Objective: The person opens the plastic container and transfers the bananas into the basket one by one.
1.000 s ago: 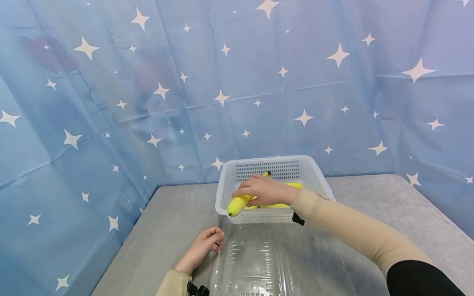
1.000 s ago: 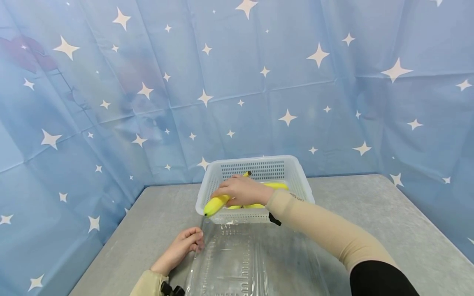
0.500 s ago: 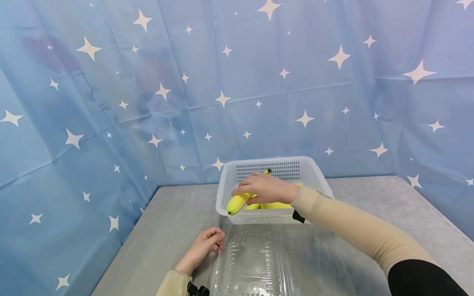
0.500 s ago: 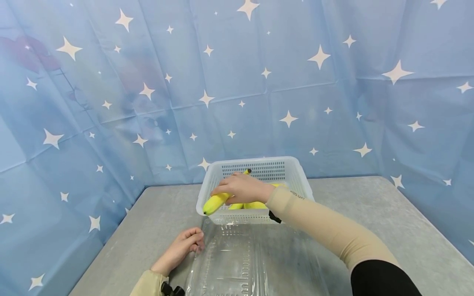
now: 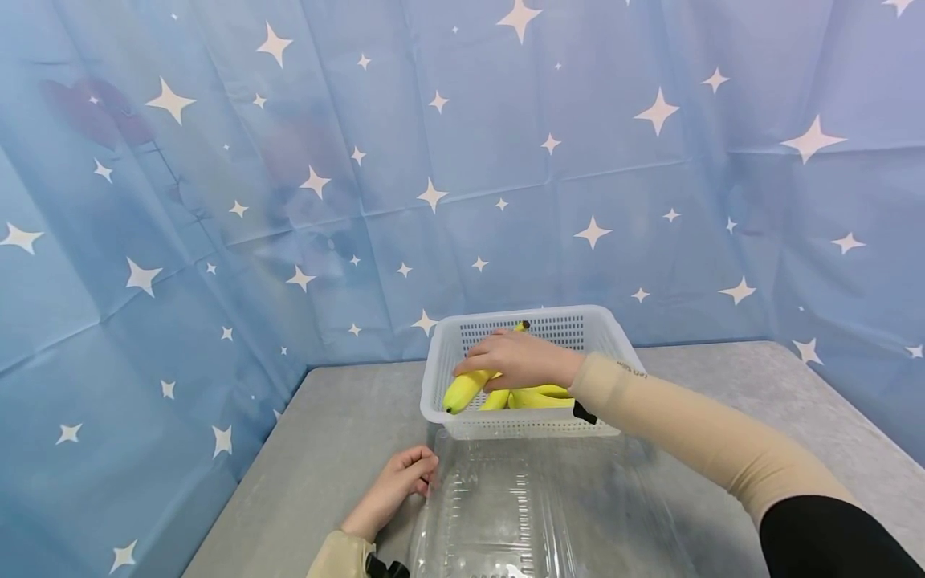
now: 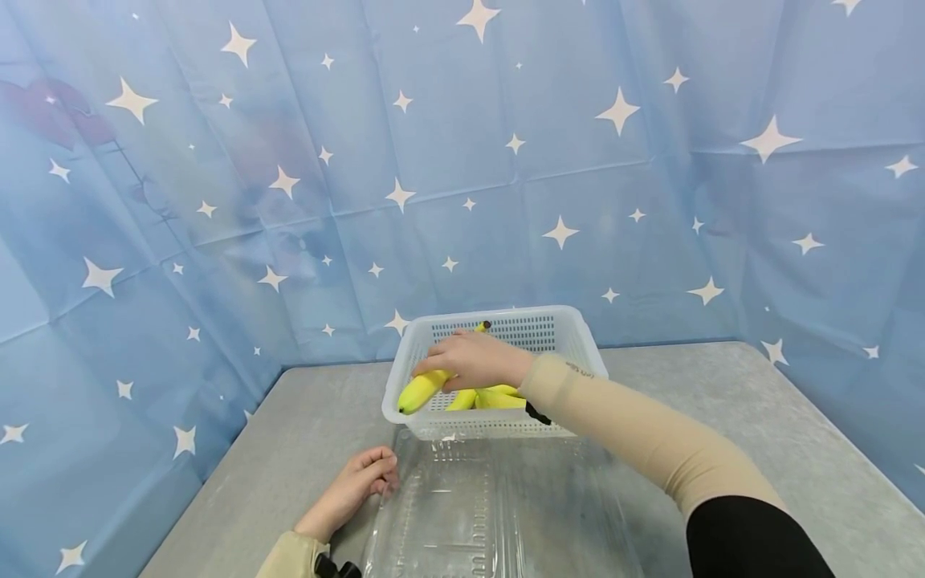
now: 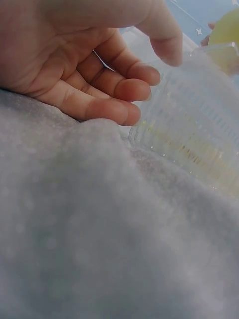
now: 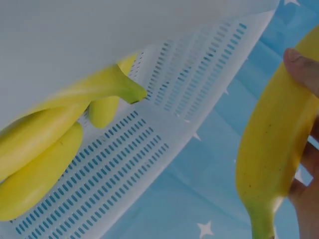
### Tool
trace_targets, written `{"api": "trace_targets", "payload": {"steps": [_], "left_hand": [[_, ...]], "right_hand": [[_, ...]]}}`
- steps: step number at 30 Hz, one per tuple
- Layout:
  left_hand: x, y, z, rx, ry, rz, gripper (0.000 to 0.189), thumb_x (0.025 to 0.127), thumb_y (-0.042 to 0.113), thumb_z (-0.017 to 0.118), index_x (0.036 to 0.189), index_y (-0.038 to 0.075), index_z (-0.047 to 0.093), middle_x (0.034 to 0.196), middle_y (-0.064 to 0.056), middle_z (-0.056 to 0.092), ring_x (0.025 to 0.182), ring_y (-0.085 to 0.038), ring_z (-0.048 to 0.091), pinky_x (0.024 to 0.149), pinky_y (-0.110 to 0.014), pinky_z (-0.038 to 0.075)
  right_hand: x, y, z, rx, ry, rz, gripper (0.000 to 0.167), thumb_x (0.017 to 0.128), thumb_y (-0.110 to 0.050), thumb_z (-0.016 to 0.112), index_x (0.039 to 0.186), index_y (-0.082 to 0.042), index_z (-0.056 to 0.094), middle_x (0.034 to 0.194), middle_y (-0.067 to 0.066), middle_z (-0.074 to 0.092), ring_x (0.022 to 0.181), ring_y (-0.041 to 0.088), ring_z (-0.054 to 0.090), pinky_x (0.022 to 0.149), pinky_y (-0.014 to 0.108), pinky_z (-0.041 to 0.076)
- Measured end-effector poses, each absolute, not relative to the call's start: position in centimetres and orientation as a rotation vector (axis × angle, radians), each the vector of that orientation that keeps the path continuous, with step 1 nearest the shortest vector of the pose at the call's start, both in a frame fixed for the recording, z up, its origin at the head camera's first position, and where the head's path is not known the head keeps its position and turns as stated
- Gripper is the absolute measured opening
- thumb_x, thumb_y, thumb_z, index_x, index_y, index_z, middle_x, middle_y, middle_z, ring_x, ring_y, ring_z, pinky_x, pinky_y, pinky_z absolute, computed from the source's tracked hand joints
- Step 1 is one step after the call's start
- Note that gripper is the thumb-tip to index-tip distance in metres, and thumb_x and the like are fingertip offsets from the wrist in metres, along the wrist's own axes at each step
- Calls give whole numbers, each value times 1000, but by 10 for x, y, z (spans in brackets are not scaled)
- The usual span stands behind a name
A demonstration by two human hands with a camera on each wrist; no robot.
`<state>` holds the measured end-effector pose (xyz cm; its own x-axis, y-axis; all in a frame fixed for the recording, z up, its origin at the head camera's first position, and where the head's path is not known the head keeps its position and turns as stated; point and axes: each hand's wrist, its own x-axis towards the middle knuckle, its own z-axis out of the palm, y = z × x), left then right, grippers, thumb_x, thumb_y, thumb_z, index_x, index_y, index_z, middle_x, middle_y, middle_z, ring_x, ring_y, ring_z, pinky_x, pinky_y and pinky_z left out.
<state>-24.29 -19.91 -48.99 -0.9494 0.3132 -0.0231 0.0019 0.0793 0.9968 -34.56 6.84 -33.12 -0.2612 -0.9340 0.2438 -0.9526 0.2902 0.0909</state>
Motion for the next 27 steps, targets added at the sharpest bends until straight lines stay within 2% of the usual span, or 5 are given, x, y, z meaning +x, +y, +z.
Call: {"api": "trace_targets", "payload": {"steps": [13, 27], "left_hand": [[-243, -199, -488, 304, 2133, 1951, 35, 97, 16, 57, 96, -18, 50, 74, -3, 58, 62, -11, 55, 57, -23, 49], [-242, -199, -488, 303, 2149, 1949, 35, 97, 16, 57, 97, -18, 50, 74, -1, 58, 62, -9, 53, 57, -22, 49]], "right_hand": [[-354, 70, -324, 1693, -2366, 79, 53, 82, -19, 79, 132, -24, 60, 122, -4, 62, 113, 17, 58, 101, 47, 39], [-363, 74, -327, 1665, -2354, 53, 54, 83, -23, 78, 133, -27, 58, 123, -4, 61, 114, 18, 57, 100, 44, 40]]}}
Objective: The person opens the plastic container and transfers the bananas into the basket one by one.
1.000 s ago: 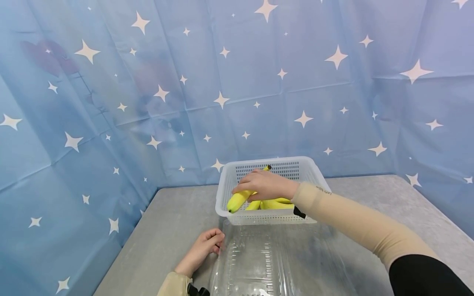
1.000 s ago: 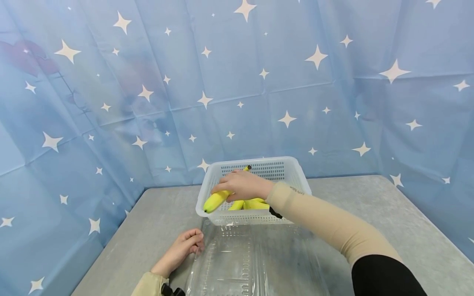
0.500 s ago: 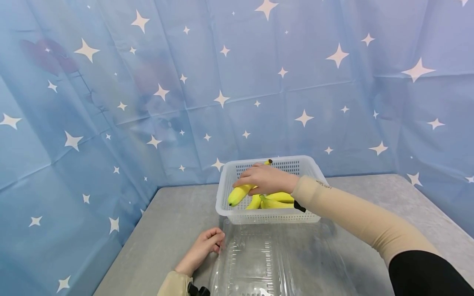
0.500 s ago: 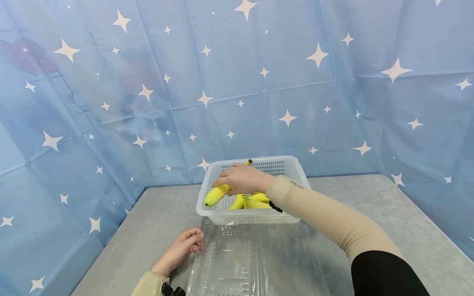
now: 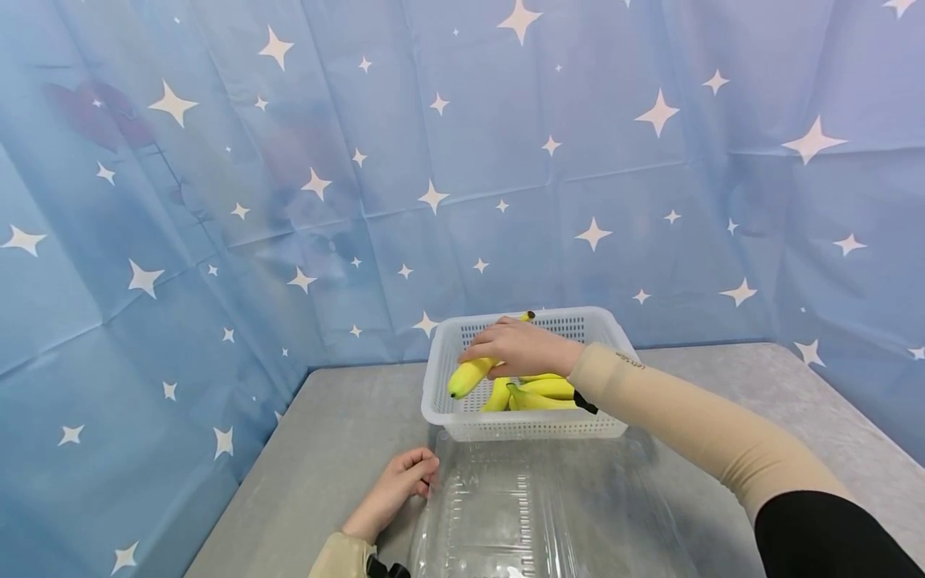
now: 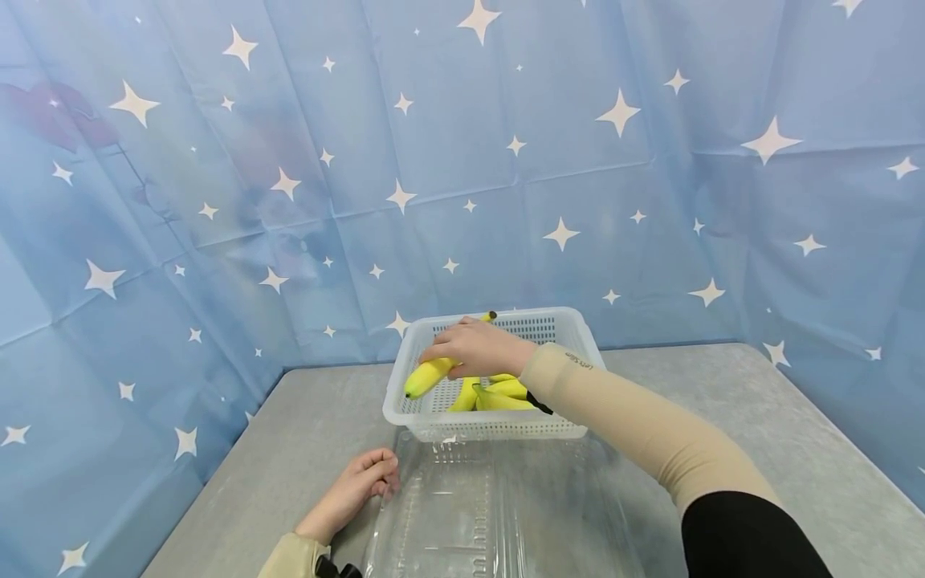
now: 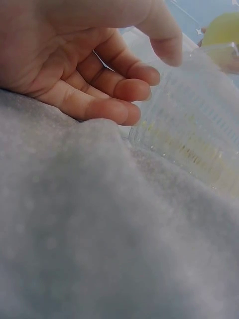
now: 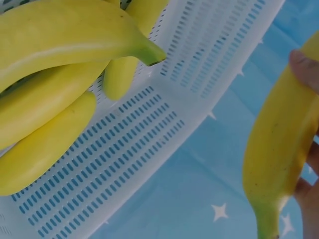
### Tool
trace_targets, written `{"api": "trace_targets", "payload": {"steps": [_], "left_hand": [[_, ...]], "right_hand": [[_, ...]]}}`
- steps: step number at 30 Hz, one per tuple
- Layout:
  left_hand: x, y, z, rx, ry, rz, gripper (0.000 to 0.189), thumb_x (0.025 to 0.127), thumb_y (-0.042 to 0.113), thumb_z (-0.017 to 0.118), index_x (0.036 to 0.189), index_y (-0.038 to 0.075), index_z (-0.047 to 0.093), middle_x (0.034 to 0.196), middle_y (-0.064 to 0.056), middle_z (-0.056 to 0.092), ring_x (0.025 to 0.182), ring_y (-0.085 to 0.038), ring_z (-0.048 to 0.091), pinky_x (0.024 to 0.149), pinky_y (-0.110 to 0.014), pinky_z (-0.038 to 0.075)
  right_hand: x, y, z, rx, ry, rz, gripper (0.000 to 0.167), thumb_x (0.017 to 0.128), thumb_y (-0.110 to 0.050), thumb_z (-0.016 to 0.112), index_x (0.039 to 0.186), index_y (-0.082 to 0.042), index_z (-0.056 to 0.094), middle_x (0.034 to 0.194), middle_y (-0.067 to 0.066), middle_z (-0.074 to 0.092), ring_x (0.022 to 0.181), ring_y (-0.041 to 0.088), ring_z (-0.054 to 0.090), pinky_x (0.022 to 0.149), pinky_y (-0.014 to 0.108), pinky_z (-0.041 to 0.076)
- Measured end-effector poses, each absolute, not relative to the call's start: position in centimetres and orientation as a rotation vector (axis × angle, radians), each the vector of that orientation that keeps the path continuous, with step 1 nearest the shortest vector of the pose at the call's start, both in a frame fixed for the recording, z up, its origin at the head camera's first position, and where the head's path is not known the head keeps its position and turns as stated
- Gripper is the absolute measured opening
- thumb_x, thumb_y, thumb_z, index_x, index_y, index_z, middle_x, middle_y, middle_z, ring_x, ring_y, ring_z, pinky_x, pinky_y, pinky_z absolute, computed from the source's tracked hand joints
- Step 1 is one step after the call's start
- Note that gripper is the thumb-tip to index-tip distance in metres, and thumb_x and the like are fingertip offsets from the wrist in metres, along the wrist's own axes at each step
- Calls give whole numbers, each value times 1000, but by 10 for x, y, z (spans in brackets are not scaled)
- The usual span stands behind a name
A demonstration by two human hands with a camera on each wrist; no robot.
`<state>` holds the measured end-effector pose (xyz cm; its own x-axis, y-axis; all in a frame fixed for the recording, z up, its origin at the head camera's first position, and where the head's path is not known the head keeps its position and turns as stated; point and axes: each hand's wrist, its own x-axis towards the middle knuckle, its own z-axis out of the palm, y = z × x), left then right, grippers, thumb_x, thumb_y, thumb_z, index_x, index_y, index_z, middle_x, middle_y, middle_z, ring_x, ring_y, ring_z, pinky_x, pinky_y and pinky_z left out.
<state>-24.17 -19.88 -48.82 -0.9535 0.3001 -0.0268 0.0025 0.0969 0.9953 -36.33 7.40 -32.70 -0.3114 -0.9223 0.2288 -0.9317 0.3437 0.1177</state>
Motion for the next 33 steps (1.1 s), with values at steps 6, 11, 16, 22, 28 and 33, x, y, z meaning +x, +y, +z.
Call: {"api": "trace_targets", "payload": {"steps": [6, 11, 16, 22, 28, 33], "left_hand": [[-242, -199, -488, 317, 2147, 1960, 32, 96, 16, 58, 94, -15, 52, 74, -2, 58, 62, -9, 53, 57, -22, 49], [-242, -199, -488, 311, 2143, 1958, 22, 96, 18, 58, 87, -2, 57, 74, -2, 58, 62, -10, 54, 57, -22, 49], [-242, -199, -488, 296, 2133, 1949, 18, 97, 18, 58, 85, 4, 58, 73, -1, 59, 62, -10, 54, 57, -23, 50], [-242, -200, -489, 288, 2135, 1952, 20, 97, 18, 57, 86, 1, 58, 73, -2, 58, 61, -10, 53, 57, -23, 50], [-243, -200, -489, 284, 2137, 1952, 18, 97, 19, 57, 85, 5, 58, 74, -1, 58, 61, -10, 53, 57, -23, 49], [-244, -201, -489, 288, 2135, 1949, 17, 97, 18, 57, 84, 7, 58, 74, -1, 58, 62, -11, 53, 57, -23, 50]], "right_hand": [[-369, 74, -330, 1647, -2357, 61, 55, 82, -21, 79, 132, -27, 59, 123, -4, 62, 114, 18, 57, 100, 45, 40], [-374, 75, -333, 1636, -2355, 79, 55, 82, -19, 80, 132, -26, 59, 122, -3, 63, 114, 18, 57, 99, 47, 40], [-376, 74, -334, 1619, -2393, 81, 53, 83, -20, 78, 132, -24, 59, 122, -2, 63, 115, 20, 57, 101, 49, 39], [-381, 73, -336, 1605, -2391, 63, 52, 83, -20, 78, 131, -24, 60, 121, -2, 63, 114, 20, 58, 99, 48, 41], [-390, 72, -339, 1581, -2389, 63, 54, 82, -21, 79, 132, -25, 59, 122, -4, 63, 114, 19, 57, 99, 48, 41], [-396, 73, -342, 1579, -2389, 86, 54, 83, -19, 78, 133, -24, 59, 123, -3, 62, 116, 20, 57, 99, 48, 41]]}}
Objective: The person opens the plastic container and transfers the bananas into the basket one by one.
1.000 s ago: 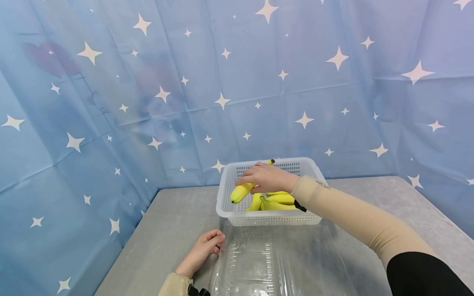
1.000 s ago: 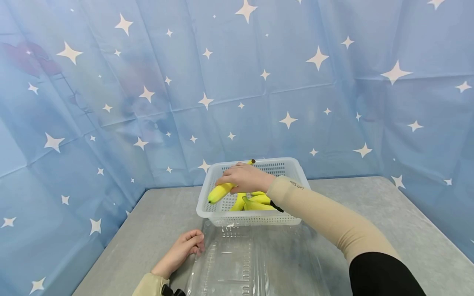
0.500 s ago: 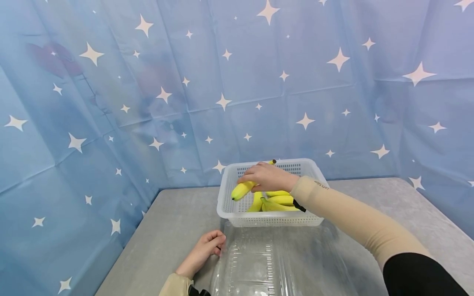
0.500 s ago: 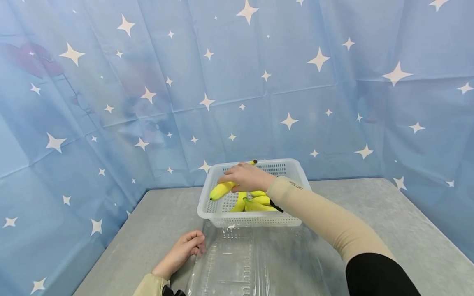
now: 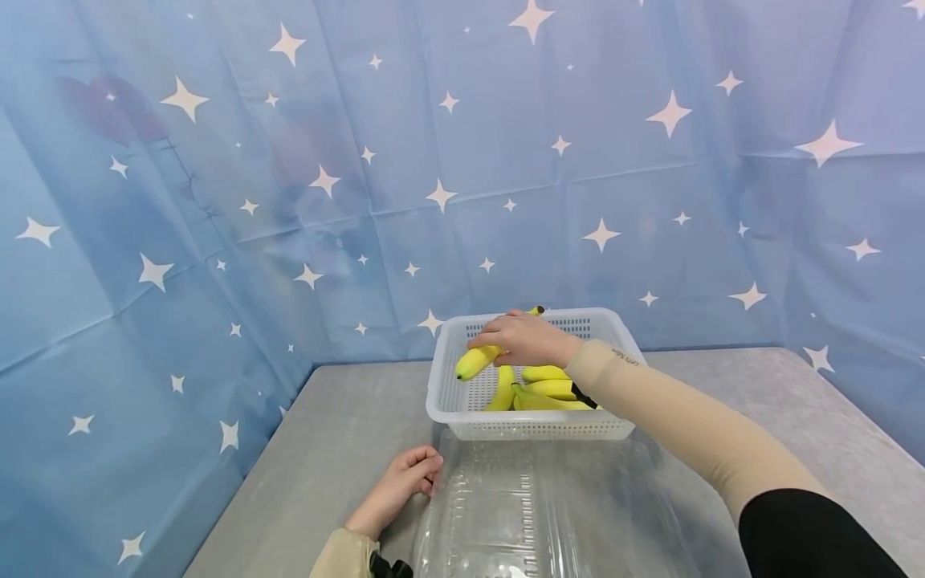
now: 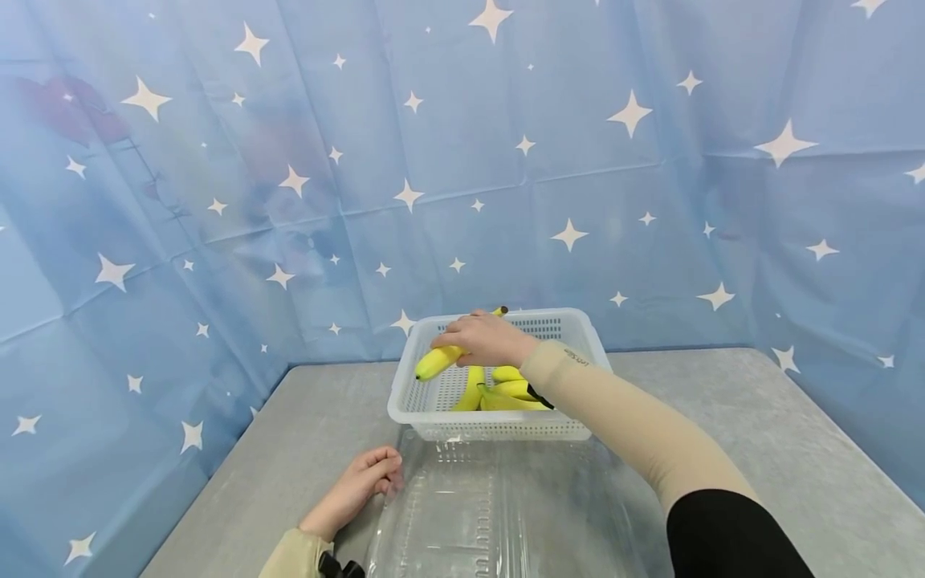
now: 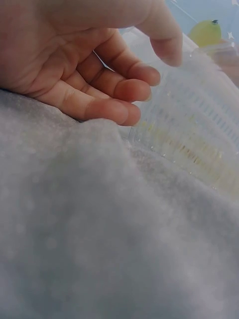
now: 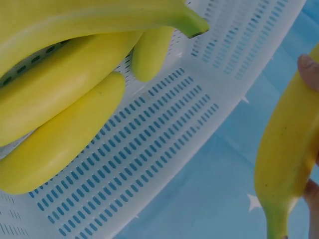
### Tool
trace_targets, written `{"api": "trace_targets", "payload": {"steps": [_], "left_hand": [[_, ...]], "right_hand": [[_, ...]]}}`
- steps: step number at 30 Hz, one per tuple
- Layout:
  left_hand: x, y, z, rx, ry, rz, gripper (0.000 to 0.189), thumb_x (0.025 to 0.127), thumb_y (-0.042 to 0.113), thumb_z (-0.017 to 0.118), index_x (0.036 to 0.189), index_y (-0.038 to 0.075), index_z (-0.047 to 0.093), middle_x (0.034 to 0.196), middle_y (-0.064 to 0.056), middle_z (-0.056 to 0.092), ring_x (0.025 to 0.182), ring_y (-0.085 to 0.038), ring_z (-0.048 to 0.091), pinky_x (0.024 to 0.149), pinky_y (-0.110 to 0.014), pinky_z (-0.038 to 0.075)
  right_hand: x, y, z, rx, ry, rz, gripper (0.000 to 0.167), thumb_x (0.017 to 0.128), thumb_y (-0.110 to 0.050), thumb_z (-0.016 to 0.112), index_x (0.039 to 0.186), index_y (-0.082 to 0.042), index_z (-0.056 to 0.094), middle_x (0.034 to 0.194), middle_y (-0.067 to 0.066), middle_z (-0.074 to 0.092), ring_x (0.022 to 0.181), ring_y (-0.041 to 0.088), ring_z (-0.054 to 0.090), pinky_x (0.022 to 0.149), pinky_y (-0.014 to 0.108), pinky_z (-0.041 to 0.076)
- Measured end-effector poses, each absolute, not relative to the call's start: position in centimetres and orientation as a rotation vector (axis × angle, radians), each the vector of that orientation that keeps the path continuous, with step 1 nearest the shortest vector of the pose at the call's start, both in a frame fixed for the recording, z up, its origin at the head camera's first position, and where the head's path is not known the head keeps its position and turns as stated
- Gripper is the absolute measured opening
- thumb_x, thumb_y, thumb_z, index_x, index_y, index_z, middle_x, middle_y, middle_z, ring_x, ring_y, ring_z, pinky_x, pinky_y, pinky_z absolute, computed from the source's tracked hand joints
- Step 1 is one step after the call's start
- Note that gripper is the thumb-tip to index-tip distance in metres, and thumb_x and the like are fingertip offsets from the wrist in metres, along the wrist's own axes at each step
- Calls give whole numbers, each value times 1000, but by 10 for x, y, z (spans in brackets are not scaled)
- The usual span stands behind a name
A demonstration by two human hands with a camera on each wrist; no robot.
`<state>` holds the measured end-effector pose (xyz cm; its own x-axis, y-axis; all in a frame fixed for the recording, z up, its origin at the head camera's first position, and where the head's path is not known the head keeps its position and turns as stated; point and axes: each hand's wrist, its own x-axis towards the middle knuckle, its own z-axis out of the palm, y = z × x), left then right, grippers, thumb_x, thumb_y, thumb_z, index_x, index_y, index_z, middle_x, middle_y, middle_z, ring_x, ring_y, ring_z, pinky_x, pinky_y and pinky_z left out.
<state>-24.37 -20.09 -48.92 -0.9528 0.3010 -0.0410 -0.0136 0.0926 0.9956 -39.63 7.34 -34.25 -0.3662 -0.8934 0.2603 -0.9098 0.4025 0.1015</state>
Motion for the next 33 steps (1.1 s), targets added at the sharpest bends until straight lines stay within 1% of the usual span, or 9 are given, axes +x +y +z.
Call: {"api": "trace_targets", "payload": {"steps": [6, 7, 9, 14, 16, 21, 28, 30, 33], "left_hand": [[-245, -201, -487, 300, 2137, 1951, 17, 97, 18, 57, 84, 7, 58, 74, 0, 57, 62, -10, 53, 57, -23, 49], [-245, -201, -487, 305, 2139, 1952, 17, 97, 18, 58, 85, 5, 58, 73, 0, 57, 62, -9, 53, 57, -23, 49], [-245, -201, -486, 316, 2137, 1956, 22, 96, 17, 58, 86, -2, 56, 73, 0, 57, 62, -9, 52, 57, -22, 49], [-246, -202, -487, 320, 2132, 1953, 22, 97, 17, 58, 84, -1, 56, 74, 0, 57, 62, -9, 53, 57, -22, 49], [-245, -202, -489, 317, 2132, 1952, 18, 97, 18, 57, 84, 6, 57, 73, 0, 57, 62, -9, 53, 57, -22, 49], [-244, -202, -491, 319, 2128, 1961, 20, 98, 18, 57, 86, 1, 57, 73, 0, 57, 62, -9, 53, 57, -22, 49], [-243, -202, -493, 332, 2125, 1965, 33, 97, 16, 57, 94, -16, 50, 74, -1, 56, 61, -9, 53, 57, -22, 49], [-243, -201, -493, 337, 2122, 1968, 35, 97, 16, 58, 96, -18, 48, 74, -1, 56, 61, -9, 53, 57, -22, 49], [-243, -200, -492, 321, 2124, 1967, 35, 96, 17, 58, 95, -17, 50, 74, -1, 57, 61, -9, 53, 57, -23, 49]], "right_hand": [[-402, 75, -346, 1562, -2372, 56, 54, 83, -20, 79, 132, -26, 59, 122, -3, 63, 115, 20, 57, 99, 48, 41], [-403, 75, -347, 1557, -2367, 42, 54, 83, -20, 79, 132, -26, 59, 122, -3, 63, 115, 20, 57, 98, 48, 41], [-405, 75, -349, 1546, -2363, 25, 53, 83, -20, 79, 132, -26, 59, 122, -3, 63, 115, 20, 57, 98, 48, 41], [-410, 77, -356, 1524, -2383, 13, 53, 82, -17, 79, 131, -23, 60, 122, -1, 63, 115, 22, 57, 100, 51, 40], [-411, 77, -358, 1520, -2392, 18, 53, 82, -16, 79, 131, -22, 60, 122, -1, 63, 115, 23, 57, 100, 51, 40], [-415, 77, -363, 1530, -2388, 52, 52, 82, -16, 79, 130, -22, 61, 121, 0, 63, 114, 22, 57, 99, 51, 40], [-421, 72, -374, 1545, -2382, 28, 51, 82, -18, 79, 130, -24, 62, 119, -2, 64, 111, 19, 58, 99, 45, 42], [-422, 71, -376, 1534, -2391, 11, 52, 82, -18, 80, 130, -24, 62, 118, -2, 64, 110, 20, 59, 98, 45, 43], [-423, 70, -380, 1522, -2401, -16, 52, 81, -19, 80, 130, -24, 62, 118, -2, 64, 108, 20, 59, 96, 44, 44]]}}
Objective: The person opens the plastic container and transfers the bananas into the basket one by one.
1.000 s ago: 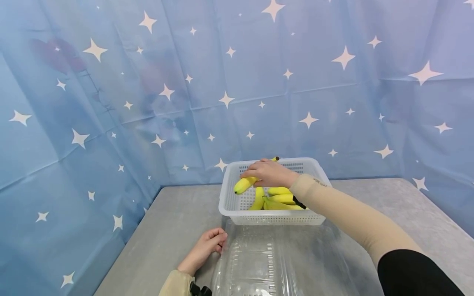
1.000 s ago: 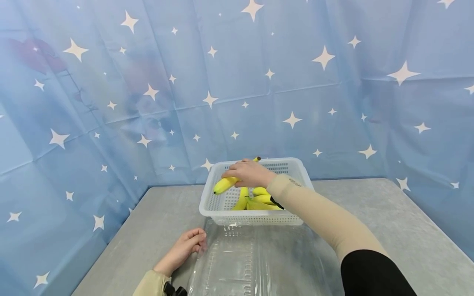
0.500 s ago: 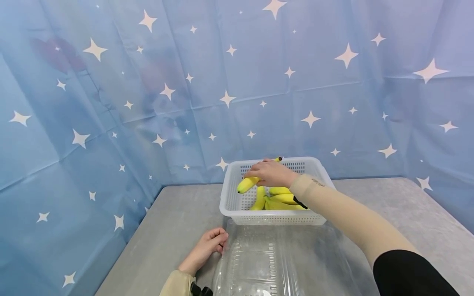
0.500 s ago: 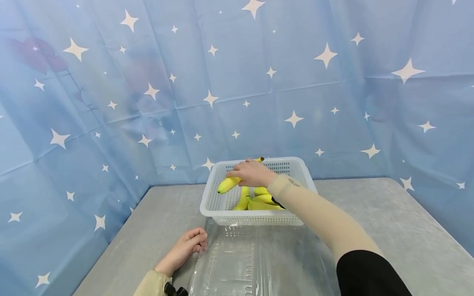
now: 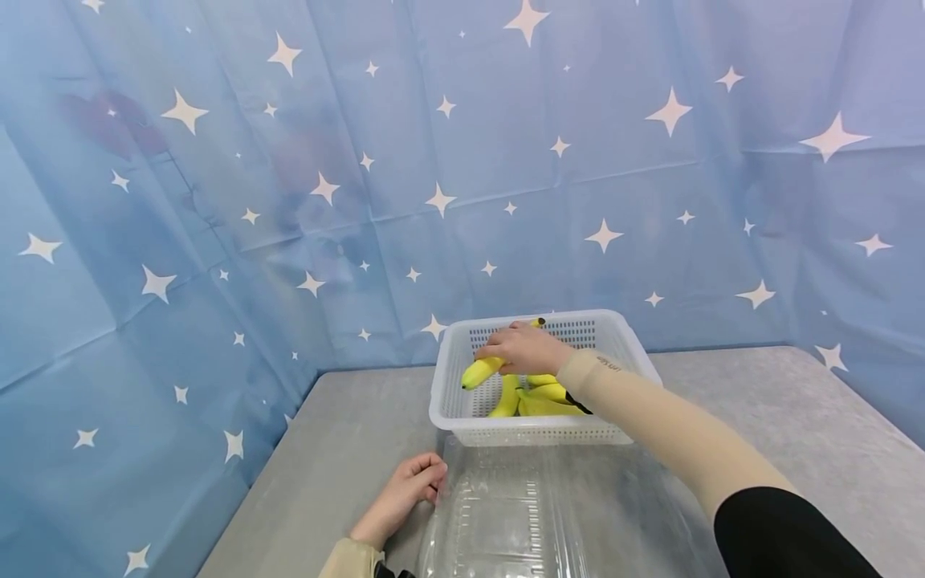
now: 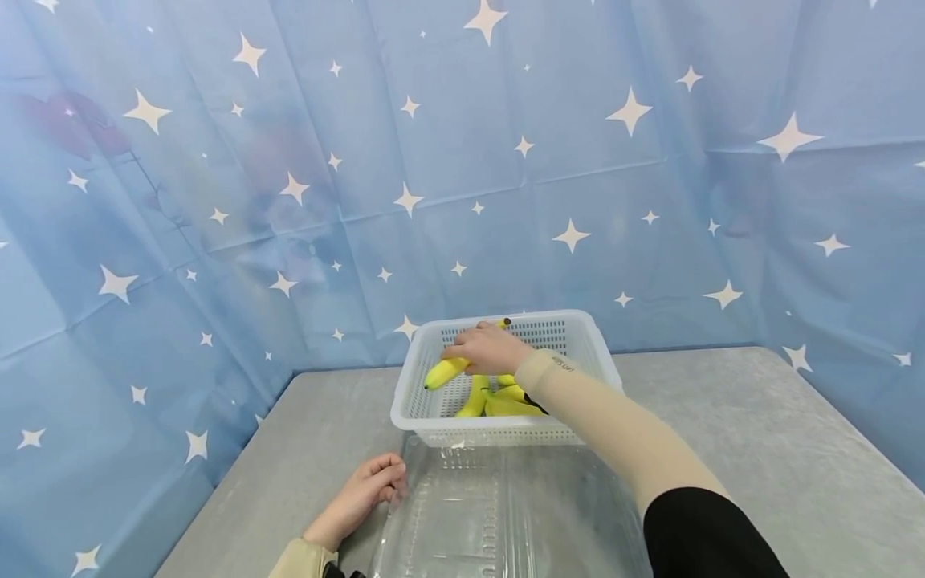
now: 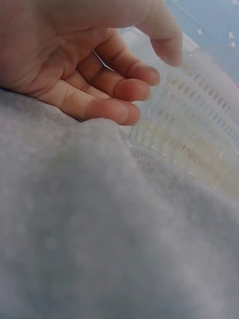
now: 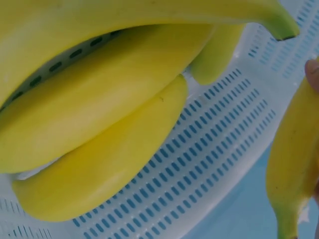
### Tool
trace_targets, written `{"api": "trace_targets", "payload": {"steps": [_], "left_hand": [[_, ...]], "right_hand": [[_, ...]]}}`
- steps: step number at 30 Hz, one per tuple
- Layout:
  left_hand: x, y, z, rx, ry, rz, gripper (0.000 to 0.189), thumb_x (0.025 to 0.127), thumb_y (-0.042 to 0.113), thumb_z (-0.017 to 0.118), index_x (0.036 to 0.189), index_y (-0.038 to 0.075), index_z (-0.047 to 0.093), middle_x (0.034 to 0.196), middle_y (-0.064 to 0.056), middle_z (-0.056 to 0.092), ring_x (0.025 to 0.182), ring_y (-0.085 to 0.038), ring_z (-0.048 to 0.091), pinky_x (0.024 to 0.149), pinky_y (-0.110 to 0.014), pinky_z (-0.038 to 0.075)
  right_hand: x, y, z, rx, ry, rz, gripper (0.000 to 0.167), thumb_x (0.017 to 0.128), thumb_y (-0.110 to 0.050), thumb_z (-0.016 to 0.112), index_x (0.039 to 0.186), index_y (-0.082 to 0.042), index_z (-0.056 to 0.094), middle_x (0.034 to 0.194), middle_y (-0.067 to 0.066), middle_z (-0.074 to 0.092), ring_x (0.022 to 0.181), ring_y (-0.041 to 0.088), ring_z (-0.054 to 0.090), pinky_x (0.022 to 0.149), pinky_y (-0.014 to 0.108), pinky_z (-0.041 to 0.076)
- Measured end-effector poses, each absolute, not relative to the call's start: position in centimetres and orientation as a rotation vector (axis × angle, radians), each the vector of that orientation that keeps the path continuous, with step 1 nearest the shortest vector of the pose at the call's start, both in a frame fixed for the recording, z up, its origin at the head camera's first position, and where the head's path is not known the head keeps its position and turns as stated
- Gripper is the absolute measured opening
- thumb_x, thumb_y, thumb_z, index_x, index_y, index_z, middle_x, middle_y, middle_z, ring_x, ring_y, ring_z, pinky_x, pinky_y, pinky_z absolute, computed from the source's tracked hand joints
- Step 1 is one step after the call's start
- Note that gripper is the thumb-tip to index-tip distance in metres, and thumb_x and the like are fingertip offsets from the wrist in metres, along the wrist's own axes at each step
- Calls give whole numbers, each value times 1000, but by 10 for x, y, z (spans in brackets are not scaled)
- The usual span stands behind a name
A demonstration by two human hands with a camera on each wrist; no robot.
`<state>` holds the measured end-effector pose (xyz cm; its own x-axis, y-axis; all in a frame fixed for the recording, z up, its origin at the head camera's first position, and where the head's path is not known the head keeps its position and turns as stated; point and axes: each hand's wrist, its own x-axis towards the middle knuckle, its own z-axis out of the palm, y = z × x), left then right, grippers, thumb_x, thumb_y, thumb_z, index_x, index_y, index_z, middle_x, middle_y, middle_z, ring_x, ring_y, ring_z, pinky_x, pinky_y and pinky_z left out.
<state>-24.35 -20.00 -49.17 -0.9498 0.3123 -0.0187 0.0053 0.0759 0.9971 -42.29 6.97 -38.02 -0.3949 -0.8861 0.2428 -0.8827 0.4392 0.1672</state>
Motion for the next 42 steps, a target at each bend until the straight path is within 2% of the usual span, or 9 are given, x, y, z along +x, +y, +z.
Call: {"api": "trace_targets", "payload": {"steps": [7, 14, 17, 24, 28, 31, 37, 42], "left_hand": [[-241, -198, -492, 291, 2133, 1956, 23, 97, 15, 57, 88, -7, 56, 73, -1, 58, 62, -10, 53, 56, -23, 50], [-239, -196, -492, 285, 2125, 1964, 31, 96, 16, 58, 94, -15, 51, 73, -1, 58, 62, -10, 54, 57, -23, 49], [-240, -196, -492, 289, 2122, 1969, 30, 96, 15, 57, 94, -14, 52, 73, -1, 58, 62, -10, 54, 57, -23, 50], [-241, -197, -493, 273, 2129, 1970, 18, 96, 16, 58, 87, 1, 57, 73, -1, 58, 62, -10, 54, 57, -23, 50], [-241, -198, -494, 274, 2136, 1971, 17, 96, 17, 58, 85, 4, 58, 73, -1, 58, 62, -10, 54, 57, -23, 49], [-241, -199, -494, 282, 2131, 1975, 20, 96, 17, 58, 86, 0, 57, 73, -1, 58, 62, -9, 54, 57, -22, 49], [-244, -199, -494, 312, 2121, 1976, 34, 96, 16, 58, 95, -17, 50, 74, -1, 58, 62, -9, 55, 57, -22, 50], [-246, -201, -493, 313, 2119, 1978, 36, 96, 16, 58, 96, -19, 49, 73, -1, 58, 62, -9, 55, 57, -22, 49]], "right_hand": [[-425, 66, -388, 1536, -2398, -59, 52, 81, -22, 80, 129, -24, 62, 116, -3, 64, 108, 19, 59, 96, 44, 45], [-428, 68, -393, 1538, -2415, -61, 52, 82, -21, 79, 131, -25, 61, 118, -2, 64, 111, 20, 58, 98, 45, 43], [-430, 69, -394, 1535, -2406, -98, 52, 82, -22, 79, 130, -24, 61, 118, -2, 64, 110, 20, 59, 97, 45, 44], [-433, 67, -395, 1562, -2410, -112, 51, 82, -20, 79, 130, -22, 62, 118, -1, 65, 108, 20, 60, 98, 46, 44], [-433, 63, -396, 1596, -2435, -101, 53, 81, -18, 80, 130, -23, 62, 118, -2, 64, 109, 20, 59, 99, 45, 43], [-432, 61, -397, 1617, -2435, -118, 53, 81, -19, 80, 130, -23, 62, 117, -2, 65, 108, 19, 59, 97, 44, 44], [-432, 63, -400, 1626, -2427, -135, 51, 80, -20, 81, 128, -23, 63, 112, -3, 65, 103, 18, 61, 92, 42, 46], [-434, 62, -401, 1664, -2387, -122, 49, 81, -20, 80, 127, -22, 64, 109, -2, 66, 99, 18, 61, 89, 40, 47]]}}
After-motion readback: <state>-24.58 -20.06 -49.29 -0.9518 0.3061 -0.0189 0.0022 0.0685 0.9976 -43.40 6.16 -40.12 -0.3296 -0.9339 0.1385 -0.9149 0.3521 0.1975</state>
